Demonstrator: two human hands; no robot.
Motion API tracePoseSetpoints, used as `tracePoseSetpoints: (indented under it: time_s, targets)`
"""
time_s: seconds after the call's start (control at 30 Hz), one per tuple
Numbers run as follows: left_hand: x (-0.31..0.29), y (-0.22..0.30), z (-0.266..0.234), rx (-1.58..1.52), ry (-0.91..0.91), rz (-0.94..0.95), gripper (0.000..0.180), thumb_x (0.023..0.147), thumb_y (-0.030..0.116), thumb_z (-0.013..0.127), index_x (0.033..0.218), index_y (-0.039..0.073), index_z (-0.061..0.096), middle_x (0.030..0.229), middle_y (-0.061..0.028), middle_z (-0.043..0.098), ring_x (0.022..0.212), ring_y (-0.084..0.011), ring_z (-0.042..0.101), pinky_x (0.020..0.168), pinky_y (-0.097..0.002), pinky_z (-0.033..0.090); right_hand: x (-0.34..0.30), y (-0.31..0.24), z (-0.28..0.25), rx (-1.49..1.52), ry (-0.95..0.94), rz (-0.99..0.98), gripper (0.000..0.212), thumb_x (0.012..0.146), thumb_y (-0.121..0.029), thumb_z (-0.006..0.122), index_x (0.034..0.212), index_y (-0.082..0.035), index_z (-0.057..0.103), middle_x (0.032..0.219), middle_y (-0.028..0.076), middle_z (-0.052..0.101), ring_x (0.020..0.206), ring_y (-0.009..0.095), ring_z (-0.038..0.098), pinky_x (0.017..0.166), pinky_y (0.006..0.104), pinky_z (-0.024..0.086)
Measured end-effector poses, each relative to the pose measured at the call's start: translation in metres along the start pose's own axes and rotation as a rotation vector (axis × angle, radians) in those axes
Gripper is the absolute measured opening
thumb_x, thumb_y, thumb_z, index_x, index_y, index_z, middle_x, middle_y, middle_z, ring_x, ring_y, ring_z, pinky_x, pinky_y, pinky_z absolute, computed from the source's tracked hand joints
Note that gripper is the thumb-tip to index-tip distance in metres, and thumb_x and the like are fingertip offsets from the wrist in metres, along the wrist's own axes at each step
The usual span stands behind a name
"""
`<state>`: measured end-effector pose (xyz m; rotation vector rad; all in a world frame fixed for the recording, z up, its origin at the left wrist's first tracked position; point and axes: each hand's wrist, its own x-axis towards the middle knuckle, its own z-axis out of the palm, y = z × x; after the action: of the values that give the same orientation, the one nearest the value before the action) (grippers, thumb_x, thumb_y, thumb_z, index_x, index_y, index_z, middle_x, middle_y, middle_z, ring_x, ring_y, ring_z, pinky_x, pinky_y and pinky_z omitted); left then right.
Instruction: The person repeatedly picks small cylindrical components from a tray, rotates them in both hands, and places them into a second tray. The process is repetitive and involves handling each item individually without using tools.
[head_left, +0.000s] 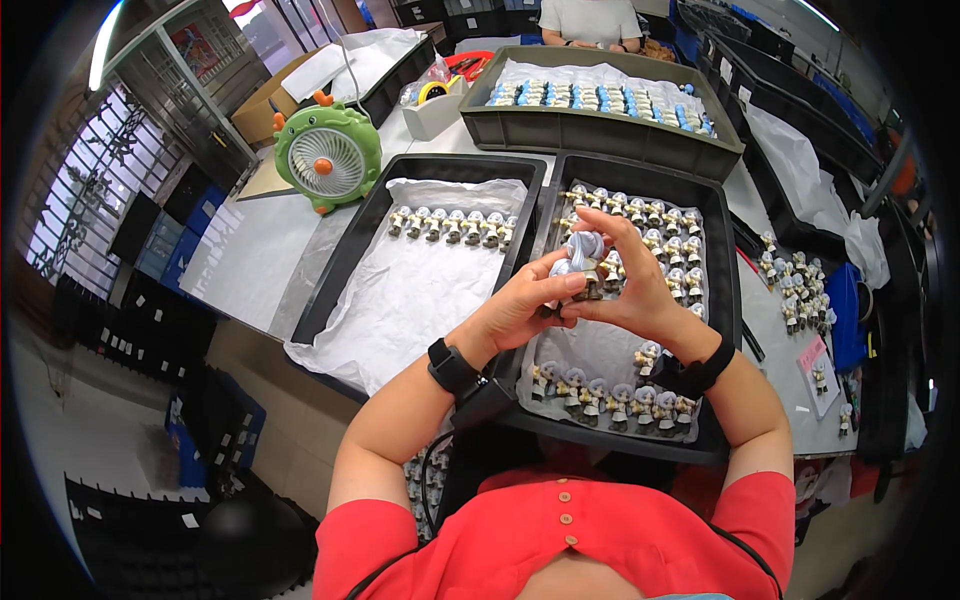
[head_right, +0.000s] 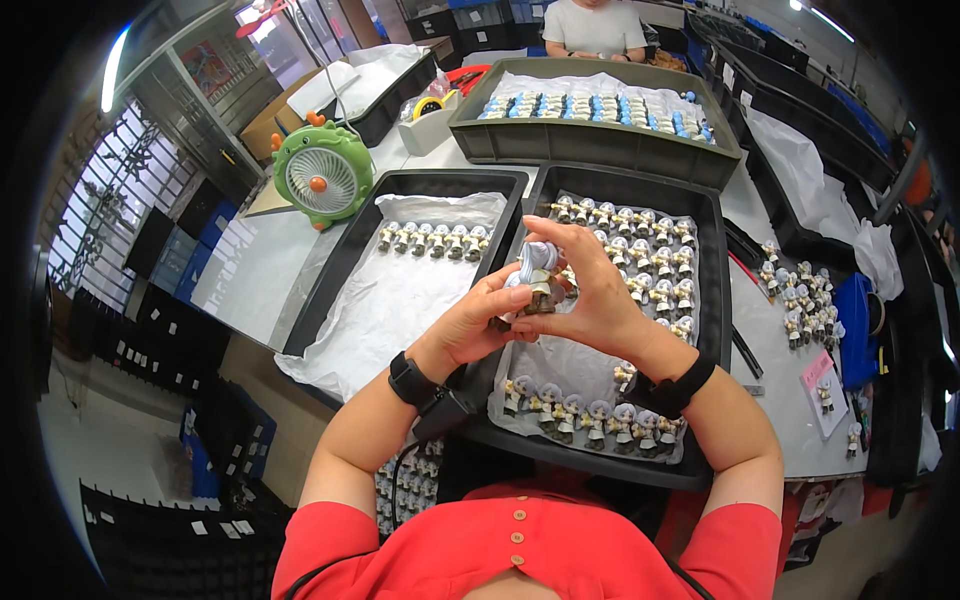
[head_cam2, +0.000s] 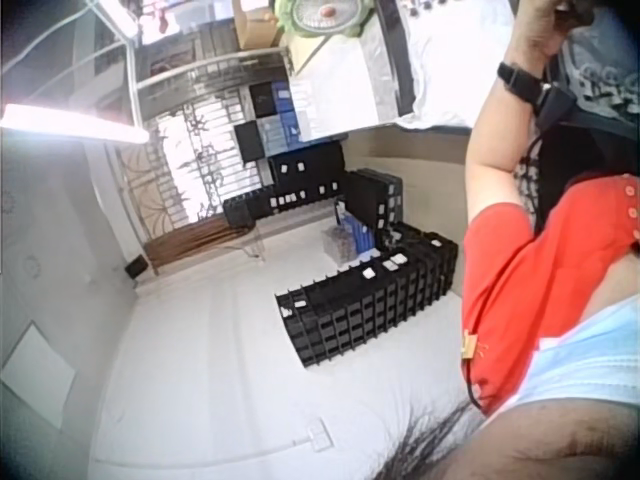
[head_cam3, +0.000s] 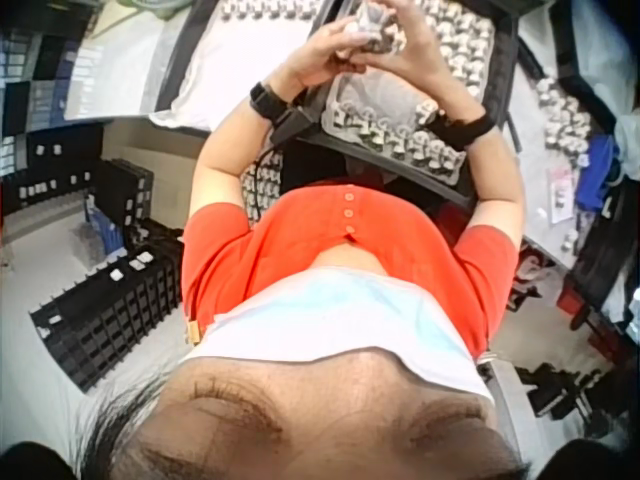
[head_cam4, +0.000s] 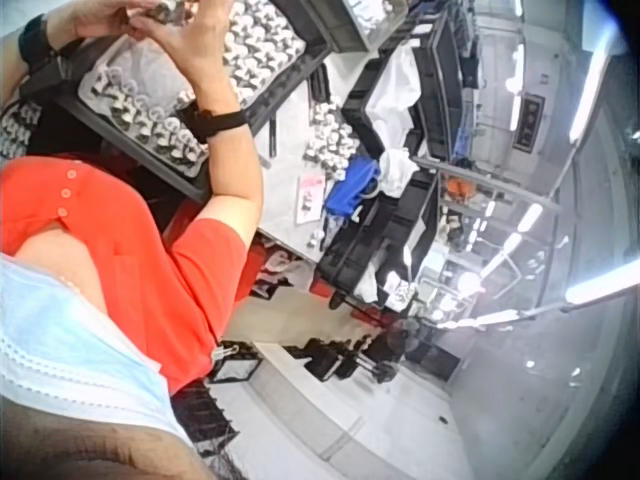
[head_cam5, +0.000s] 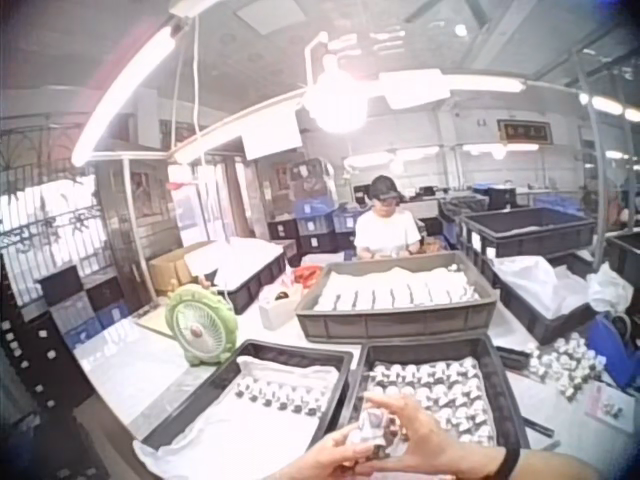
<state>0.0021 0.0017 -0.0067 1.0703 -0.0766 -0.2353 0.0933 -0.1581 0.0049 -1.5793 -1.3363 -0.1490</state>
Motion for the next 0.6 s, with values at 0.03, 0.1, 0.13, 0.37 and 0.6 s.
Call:
tracePoseSetpoints:
  time_s: [0.03, 0.1, 0.13, 0.37, 0.6]
  targets:
    - [-0.002, 0.000, -0.001, -0.011, 0.008, 0.001, 0.057, 0.082, 0.030, 0.066, 0.128, 0.008, 0.041, 0.110, -0.0021, 0.056, 0.082, -0.0081, 0.056, 0.065, -0.0245, 0.047, 0.000, -0.001, 0.002, 0.028, -0.012, 0.023, 0.089, 0.057, -0.021, 0.085, 0.133, -0.011, 0.039, 0.114, 0.008, 0.052, 0.102, 0.022, 0.050, 0.083, 0.0336, 0.044]
    - [0.003, -0.004, -0.005, -0.030, -0.033, -0.022, 0.057, 0.083, 0.027, 0.065, 0.130, 0.009, 0.040, 0.110, -0.0018, 0.056, 0.083, -0.0083, 0.055, 0.065, -0.0242, 0.047, -0.002, 0.000, 0.001, 0.033, 0.001, 0.047, 0.090, 0.056, -0.020, 0.086, 0.133, -0.011, 0.039, 0.114, 0.009, 0.052, 0.102, 0.022, 0.051, 0.083, 0.0334, 0.045]
    - [0.005, -0.006, -0.006, -0.040, -0.044, -0.024, 0.057, 0.083, 0.026, 0.065, 0.131, 0.009, 0.039, 0.110, -0.0017, 0.056, 0.083, -0.0084, 0.055, 0.065, -0.0241, 0.046, -0.003, 0.001, 0.002, 0.040, -0.002, 0.052, 0.091, 0.055, -0.020, 0.086, 0.133, -0.011, 0.039, 0.114, 0.009, 0.052, 0.102, 0.022, 0.052, 0.083, 0.0333, 0.045]
    - [-0.009, 0.031, -0.002, -0.077, 0.014, 0.318, 0.047, 0.084, 0.021, 0.065, 0.125, 0.009, 0.045, 0.102, -0.0029, 0.061, 0.074, -0.0110, 0.060, 0.062, -0.0253, 0.049, -0.001, 0.000, 0.008, 0.276, -0.027, 0.105, 0.104, 0.059, -0.023, 0.083, 0.143, -0.012, 0.022, 0.130, 0.009, 0.044, 0.118, 0.022, 0.043, 0.097, 0.0365, 0.035]
    - [-0.075, 0.100, 0.011, -0.159, 0.062, 0.627, 0.037, 0.086, 0.033, 0.063, 0.114, 0.013, 0.050, 0.091, -0.0027, 0.059, 0.071, -0.0134, 0.061, 0.054, -0.0237, 0.049, 0.005, -0.030, 0.025, 0.119, -0.451, 0.150, 0.040, 0.074, -0.018, 0.073, 0.110, -0.006, 0.059, 0.107, 0.007, 0.060, 0.101, 0.019, 0.055, 0.086, 0.0304, 0.042]
